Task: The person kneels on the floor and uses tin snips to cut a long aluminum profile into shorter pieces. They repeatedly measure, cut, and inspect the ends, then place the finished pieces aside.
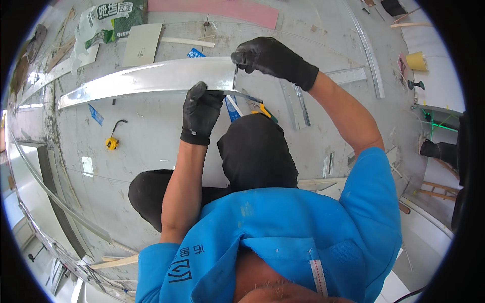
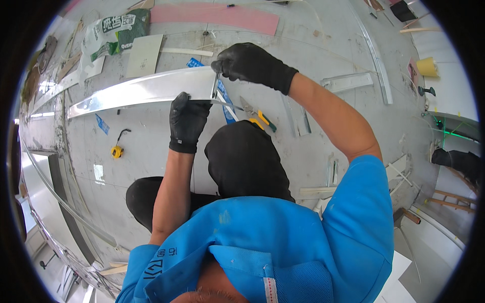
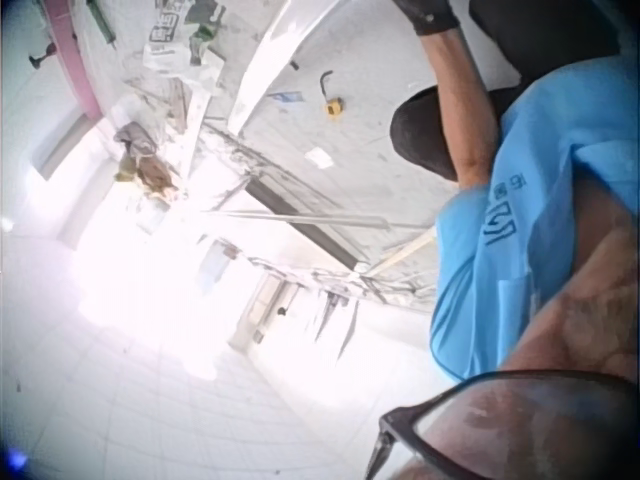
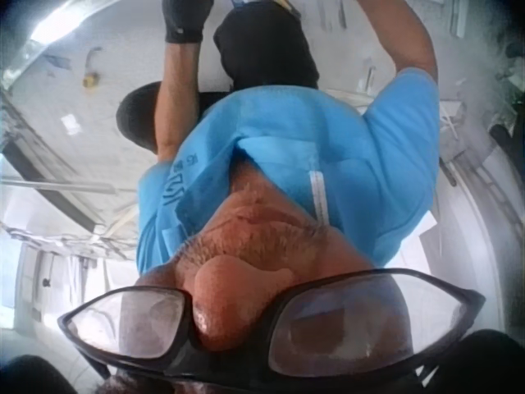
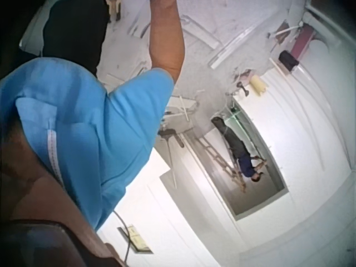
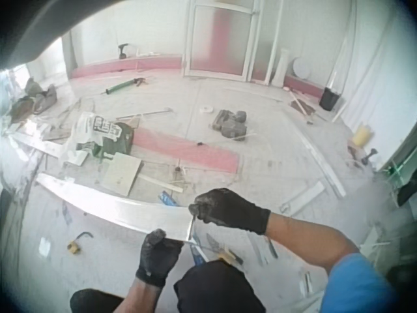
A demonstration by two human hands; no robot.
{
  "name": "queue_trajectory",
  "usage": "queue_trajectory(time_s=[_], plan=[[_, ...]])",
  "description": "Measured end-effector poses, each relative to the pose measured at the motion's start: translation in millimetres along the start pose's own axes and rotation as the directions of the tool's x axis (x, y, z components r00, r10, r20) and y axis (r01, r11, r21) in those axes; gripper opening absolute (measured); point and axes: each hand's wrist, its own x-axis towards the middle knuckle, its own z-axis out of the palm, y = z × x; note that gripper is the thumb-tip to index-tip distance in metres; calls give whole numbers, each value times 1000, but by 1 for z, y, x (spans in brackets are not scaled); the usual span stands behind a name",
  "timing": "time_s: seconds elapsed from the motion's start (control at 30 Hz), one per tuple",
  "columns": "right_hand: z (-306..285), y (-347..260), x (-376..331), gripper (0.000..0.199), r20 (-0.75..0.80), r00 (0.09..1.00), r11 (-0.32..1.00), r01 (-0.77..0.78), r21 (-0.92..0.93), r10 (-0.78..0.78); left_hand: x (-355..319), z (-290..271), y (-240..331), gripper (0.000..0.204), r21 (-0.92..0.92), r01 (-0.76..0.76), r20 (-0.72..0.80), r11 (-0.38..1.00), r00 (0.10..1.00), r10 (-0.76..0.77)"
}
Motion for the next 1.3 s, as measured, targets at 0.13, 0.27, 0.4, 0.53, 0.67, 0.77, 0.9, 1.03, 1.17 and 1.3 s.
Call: queue_trajectory(time_s=[0.13,0.27,0.4,0.53,0.67,0.77,0.9,1.03,1.17,1.3], plan=[[7,0,-4,45,-234,962,980,105,-170,-144,2,-15,-2,10,-1,-26,45,1000,999,26],[19,2,-13,73,-242,849,806,302,-509,-470,2,10,-1,13,2,-10,36,1000,999,10],[9,-9,-15,84,-53,972,953,211,-219,-228,7,-15,-5,16,-3,2,61,1000,998,-1],[5,-3,-17,85,-29,982,967,180,-179,-188,9,-19,-13,17,12,-6,43,1000,999,6],[0,-1,-11,84,47,984,965,178,-194,-172,10,-26,-16,19,-43,11,45,999,999,-9],[-10,-9,-1,80,157,979,950,165,-266,-126,7,-46,-26,12,-76,-23,-13,997,1000,22],[-4,-5,40,67,298,926,941,290,-172,-231,10,-21,-56,27,-34,100,14,994,995,-99],[31,1,76,60,395,914,994,105,-15,-91,1,-3,-65,16,97,201,-129,975,974,-188],[32,34,96,60,334,934,988,146,-40,-125,11,-60,-57,35,73,214,-72,974,975,-209],[-4,10,41,54,200,975,961,148,-236,-101,29,-104,13,49,73,-267,-399,961,875,274]])
